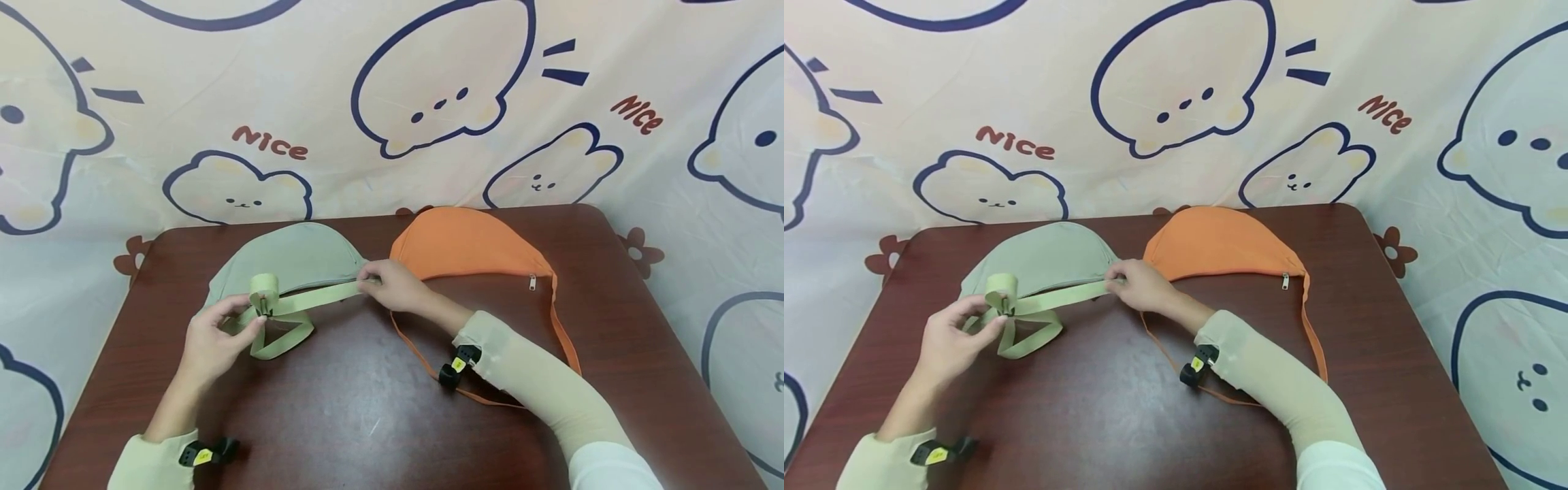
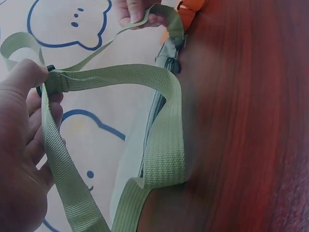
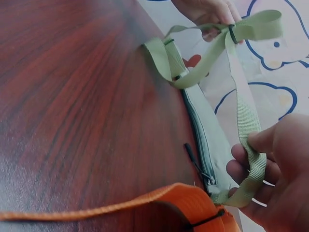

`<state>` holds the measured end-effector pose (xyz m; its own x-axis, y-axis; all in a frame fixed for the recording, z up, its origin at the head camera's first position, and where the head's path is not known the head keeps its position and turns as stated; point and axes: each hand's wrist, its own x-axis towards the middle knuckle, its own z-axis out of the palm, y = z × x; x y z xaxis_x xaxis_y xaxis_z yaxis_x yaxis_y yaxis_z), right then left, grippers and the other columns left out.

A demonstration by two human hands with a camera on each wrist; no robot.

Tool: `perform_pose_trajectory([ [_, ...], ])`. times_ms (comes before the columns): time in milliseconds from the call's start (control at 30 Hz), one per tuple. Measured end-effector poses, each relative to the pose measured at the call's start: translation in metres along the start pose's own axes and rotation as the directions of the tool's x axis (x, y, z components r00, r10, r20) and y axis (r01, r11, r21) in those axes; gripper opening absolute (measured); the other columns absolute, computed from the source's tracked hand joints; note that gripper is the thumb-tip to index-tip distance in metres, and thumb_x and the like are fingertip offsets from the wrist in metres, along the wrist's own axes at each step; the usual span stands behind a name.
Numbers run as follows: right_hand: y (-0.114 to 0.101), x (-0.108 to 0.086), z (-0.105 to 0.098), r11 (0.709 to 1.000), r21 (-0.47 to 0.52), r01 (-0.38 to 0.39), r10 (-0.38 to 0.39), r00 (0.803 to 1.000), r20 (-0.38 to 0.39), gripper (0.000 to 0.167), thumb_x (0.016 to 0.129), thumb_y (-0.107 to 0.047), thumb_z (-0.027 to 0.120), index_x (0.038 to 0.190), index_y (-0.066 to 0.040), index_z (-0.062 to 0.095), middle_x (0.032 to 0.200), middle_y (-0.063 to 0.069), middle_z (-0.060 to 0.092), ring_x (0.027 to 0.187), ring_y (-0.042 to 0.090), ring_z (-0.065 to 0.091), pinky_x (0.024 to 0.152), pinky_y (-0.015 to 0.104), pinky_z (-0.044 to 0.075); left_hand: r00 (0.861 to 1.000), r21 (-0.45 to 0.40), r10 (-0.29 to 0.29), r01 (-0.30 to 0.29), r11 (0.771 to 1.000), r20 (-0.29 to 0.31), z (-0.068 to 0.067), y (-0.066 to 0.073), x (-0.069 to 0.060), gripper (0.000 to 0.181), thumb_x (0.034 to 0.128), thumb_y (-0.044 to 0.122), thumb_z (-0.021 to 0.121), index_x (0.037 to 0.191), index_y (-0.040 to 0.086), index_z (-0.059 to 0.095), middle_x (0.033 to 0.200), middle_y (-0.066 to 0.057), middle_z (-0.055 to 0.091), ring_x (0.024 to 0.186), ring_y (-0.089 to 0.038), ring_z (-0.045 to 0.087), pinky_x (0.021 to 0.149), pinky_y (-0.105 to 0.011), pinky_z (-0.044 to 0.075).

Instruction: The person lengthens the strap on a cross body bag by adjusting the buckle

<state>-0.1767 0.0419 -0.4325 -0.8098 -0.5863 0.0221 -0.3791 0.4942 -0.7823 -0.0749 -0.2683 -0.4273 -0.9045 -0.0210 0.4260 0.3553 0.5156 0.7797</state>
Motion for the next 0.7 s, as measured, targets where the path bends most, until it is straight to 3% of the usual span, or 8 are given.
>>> perform_pose_trajectory([
  [267,0.008,-0.002,-0.011,0.999,0.044,-0.028,0.028,1.0,0.004,0.009,0.101,-0.017,0.066,0.094,-0.013,0.071,0.085,-0.002,0.063,0.069,0.014,0.049,0.068,0.028,0.042,0.999,0.031,-0.042,0.043,0.999,-0.031,-0.013,-0.001,-0.002,0.027,0.0729,-0.015,0.079,0.095,-0.003,0.071,0.079,0.016,0.06,0.076,0.004,0.054,0.068,-0.015,0.038],
  [567,0.012,-0.004,-0.017,0.998,0.027,0.052,-0.053,0.996,0.072,0.008,0.1,-0.015,0.067,0.095,-0.012,0.072,0.101,-0.001,0.072,0.088,0.011,0.059,0.083,0.029,0.048,0.999,0.072,-0.049,0.048,0.996,0.002,-0.018,0.001,-0.005,0.026,0.0755,-0.013,0.079,0.098,-0.002,0.07,0.079,0.018,0.06,0.075,0.002,0.053,0.064,-0.017,0.038],
  [700,0.012,-0.007,-0.018,0.994,-0.021,0.103,-0.1,0.99,0.103,0.009,0.1,-0.018,0.067,0.1,-0.011,0.073,0.108,0.0,0.073,0.082,0.008,0.058,0.083,0.028,0.049,0.999,0.077,-0.041,0.041,0.996,0.002,-0.02,0.001,-0.006,0.025,0.0756,-0.013,0.079,0.096,-0.001,0.07,0.078,0.018,0.06,0.073,0.002,0.052,0.064,-0.015,0.039],
])
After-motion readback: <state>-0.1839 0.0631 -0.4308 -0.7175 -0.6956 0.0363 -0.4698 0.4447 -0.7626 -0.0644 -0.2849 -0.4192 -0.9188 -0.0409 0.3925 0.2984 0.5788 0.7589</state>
